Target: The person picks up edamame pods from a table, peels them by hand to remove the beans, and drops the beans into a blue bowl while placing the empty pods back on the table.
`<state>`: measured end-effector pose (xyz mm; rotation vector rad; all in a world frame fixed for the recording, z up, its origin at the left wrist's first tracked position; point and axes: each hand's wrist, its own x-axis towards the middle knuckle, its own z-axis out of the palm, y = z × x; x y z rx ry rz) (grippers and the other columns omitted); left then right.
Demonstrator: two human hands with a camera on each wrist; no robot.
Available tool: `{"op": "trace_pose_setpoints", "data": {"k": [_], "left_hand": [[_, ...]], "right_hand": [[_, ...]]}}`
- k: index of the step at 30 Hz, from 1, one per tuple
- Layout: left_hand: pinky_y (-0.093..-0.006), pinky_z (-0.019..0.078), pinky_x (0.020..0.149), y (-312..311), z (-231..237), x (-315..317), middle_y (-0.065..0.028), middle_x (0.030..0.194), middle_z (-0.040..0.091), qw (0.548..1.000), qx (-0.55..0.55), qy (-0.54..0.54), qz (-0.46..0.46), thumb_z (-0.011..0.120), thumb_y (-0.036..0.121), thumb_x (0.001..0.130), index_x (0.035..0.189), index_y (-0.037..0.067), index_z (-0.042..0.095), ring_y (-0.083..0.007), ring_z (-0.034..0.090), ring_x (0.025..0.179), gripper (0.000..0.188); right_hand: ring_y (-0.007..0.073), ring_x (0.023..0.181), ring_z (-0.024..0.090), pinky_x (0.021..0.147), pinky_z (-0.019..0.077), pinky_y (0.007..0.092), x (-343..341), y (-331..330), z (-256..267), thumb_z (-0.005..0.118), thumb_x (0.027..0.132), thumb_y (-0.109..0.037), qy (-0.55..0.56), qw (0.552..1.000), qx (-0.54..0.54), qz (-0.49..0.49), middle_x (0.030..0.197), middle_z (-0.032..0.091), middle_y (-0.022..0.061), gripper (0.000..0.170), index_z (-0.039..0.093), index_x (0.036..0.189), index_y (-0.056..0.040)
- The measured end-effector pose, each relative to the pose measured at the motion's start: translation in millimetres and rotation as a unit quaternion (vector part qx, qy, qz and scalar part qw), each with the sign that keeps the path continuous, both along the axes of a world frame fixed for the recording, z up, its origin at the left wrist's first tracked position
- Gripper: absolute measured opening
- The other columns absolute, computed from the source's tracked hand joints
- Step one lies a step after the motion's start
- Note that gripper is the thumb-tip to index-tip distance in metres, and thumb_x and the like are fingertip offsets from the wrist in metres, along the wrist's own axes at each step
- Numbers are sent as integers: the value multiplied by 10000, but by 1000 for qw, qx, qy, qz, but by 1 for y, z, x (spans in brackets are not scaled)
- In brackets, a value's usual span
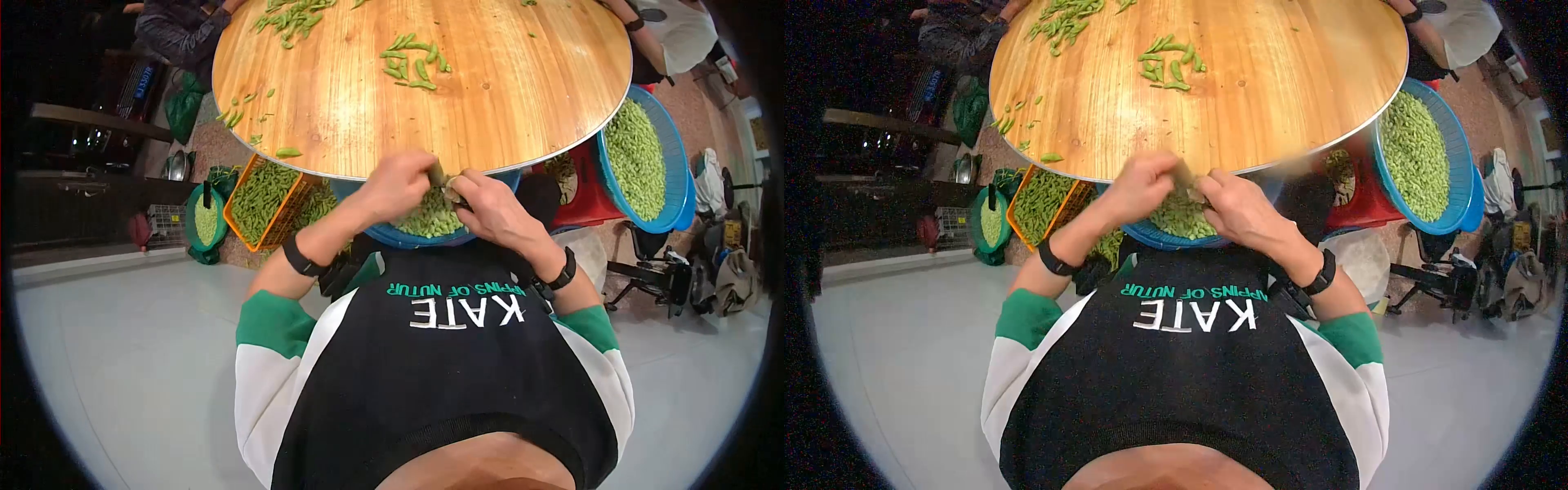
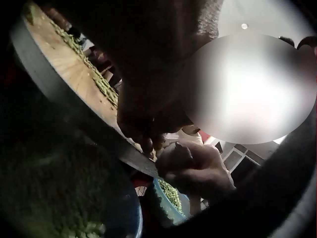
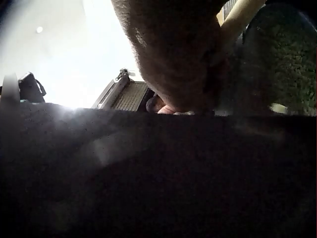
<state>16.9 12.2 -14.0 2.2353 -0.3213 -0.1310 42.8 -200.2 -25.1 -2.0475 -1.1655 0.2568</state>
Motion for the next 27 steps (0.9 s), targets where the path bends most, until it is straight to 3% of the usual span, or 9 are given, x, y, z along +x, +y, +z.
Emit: {"op": "trace_pose_setpoints", "data": {"k": [3, 11, 13, 14, 16, 17, 20, 23, 27], "left_hand": [[-413, 497, 766, 6, 0, 44, -188, 833, 626, 985, 10, -157, 71, 504, 56, 795, 893, -4, 621, -350, 621, 849, 165], [-435, 484, 729, 17, -15, 145, -194, 924, 619, 917, 278, -162, 236, 592, 224, 814, 878, 14, 632, -353, 606, 870, 223], [-437, 480, 733, 19, -20, 145, -190, 939, 620, 917, 284, -179, 214, 604, 217, 816, 867, 12, 620, -346, 606, 891, 211], [-438, 477, 737, 21, -22, 143, -187, 953, 622, 917, 291, -194, 193, 615, 209, 819, 857, 11, 608, -339, 607, 912, 202], [-436, 490, 736, 19, -21, 131, -190, 925, 619, 935, 228, -201, 183, 604, 153, 801, 887, 15, 600, -344, 613, 882, 162], [-435, 504, 736, 17, -22, 122, -193, 897, 615, 949, 164, -208, 173, 593, 96, 782, 916, 19, 592, -349, 620, 852, 155], [-401, 503, 655, -6, 14, 77, -185, 858, 598, 985, -14, -84, 150, 601, 26, 759, 886, 6, 554, -340, 610, 791, 137], [-368, 491, 606, -17, 16, 49, -170, 827, 593, 985, -85, -85, 120, 608, 10, 761, 879, -3, 538, -317, 608, 744, 137], [-323, 487, 604, -20, 16, 26, -173, 807, 596, 948, 54, -313, 18, 565, -49, 776, 882, 0, 567, -298, 604, 663, 116]], "right_hand": [[400, 780, 555, 666, 463, 418, 1, -1, -8, 645, 755, -37, 2, 999, 39, -20, 822, 532, 190, 236, 505, 936, 21], [340, 684, 571, 631, 452, 404, 3, 3, -3, 573, 851, -115, 159, 975, 125, -95, 763, 564, 165, 302, 534, 1127, 2], [100, 657, 533, 545, 434, 258, 8, 1, -10, 482, 926, -124, 248, 947, 172, -108, 820, 584, 63, 375, 484, 1279, 5], [100, 657, 533, 545, 434, 258, 10, -1, -11, 482, 926, -124, 248, 947, 172, -110, 820, 584, 63, 375, 484, 1279, 5], [104, 631, 543, 501, 427, 239, 13, -2, 1, 461, 945, -147, 415, 864, 236, -161, 809, 589, 65, 353, 485, 1263, 5], [65, 612, 511, 462, 391, 179, 16, -1, -3, 436, 963, -157, 430, 844, 282, -152, 854, 594, 52, 354, 466, 1282, -6], [80, 602, 506, 447, 389, 203, 21, 8, 4, 439, 956, -151, 534, 753, 360, -137, 853, 591, 70, 348, 470, 1274, -14], [98, 584, 482, 433, 376, 207, 23, 16, 0, 439, 948, -140, 604, 688, 384, -121, 873, 584, 86, 279, 496, 1194, -20], [108, 564, 454, 417, 353, 199, 18, 20, -5, 445, 946, -134, 659, 627, 411, -67, 862, 562, 85, 210, 500, 1118, -26]]}}
